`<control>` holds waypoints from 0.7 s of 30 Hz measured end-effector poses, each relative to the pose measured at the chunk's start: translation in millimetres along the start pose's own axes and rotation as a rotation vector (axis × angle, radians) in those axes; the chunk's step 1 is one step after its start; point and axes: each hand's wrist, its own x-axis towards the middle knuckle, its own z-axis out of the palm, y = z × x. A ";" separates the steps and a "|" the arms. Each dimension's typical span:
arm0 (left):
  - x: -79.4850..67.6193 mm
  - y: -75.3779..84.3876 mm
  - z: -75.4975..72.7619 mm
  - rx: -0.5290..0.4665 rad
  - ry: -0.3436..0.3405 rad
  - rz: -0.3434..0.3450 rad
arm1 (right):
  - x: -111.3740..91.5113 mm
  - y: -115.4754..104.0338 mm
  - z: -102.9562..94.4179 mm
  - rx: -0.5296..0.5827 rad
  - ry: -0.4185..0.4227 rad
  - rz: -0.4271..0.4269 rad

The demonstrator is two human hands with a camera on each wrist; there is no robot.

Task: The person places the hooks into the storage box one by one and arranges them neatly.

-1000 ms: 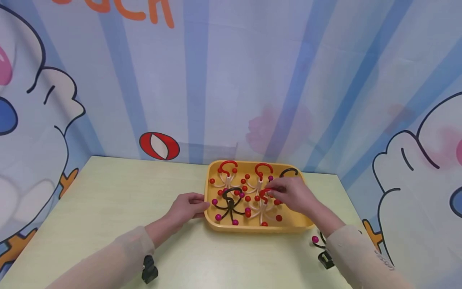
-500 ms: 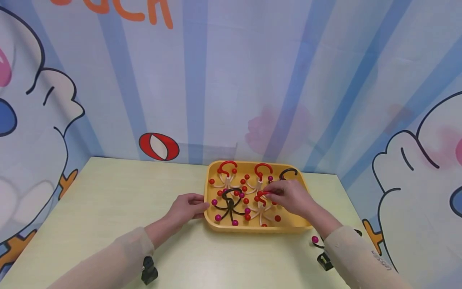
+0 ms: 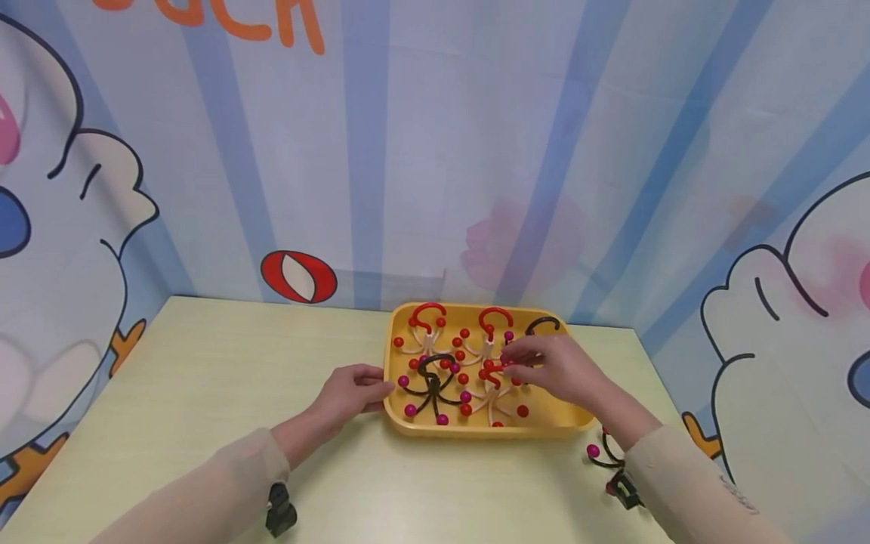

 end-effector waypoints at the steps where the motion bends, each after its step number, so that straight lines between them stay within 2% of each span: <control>1: 0.0 0.3 0.1 0.002 0.001 -0.001 | -1.4 -0.5 -2.2 0.000 0.000 -0.005; 14: -1.1 2.0 -0.3 0.005 -0.003 0.004 | -18.9 -1.4 -32.3 -0.101 0.065 -0.065; 21: -1.2 2.6 -0.1 0.008 -0.003 0.007 | -28.6 -0.8 -45.8 -0.135 0.078 -0.047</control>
